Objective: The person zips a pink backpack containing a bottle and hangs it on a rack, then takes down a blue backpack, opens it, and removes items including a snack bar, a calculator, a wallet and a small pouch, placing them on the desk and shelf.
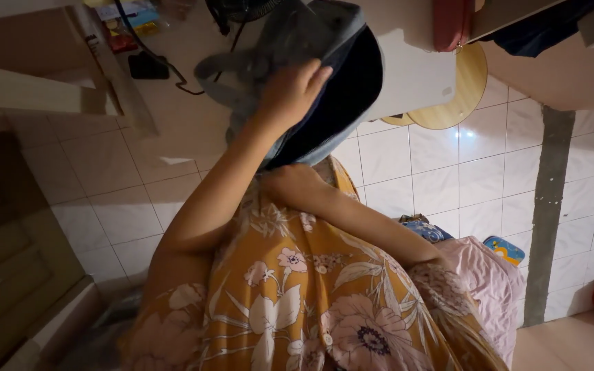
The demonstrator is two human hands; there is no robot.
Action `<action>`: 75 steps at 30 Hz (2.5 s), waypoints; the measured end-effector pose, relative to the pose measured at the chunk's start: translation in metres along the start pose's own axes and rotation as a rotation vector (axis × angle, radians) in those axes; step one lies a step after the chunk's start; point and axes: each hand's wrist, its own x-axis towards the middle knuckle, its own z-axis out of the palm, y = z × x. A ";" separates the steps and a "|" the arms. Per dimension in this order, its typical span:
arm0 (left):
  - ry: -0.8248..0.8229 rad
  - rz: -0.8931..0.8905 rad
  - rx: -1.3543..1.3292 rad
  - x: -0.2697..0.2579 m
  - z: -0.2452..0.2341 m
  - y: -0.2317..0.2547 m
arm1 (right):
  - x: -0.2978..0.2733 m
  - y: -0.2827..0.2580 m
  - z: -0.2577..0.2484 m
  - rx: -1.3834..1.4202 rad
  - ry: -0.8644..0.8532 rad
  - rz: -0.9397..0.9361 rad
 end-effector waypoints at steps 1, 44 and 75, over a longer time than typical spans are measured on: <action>0.047 0.002 -0.025 0.003 -0.003 -0.002 | 0.001 0.005 -0.002 -0.064 -0.016 -0.042; 0.544 -0.160 0.354 -0.037 0.006 0.042 | -0.086 0.196 -0.053 -0.031 0.595 0.218; 0.067 -0.213 -0.141 -0.143 0.045 -0.054 | 0.003 0.171 -0.129 -0.406 -0.236 0.200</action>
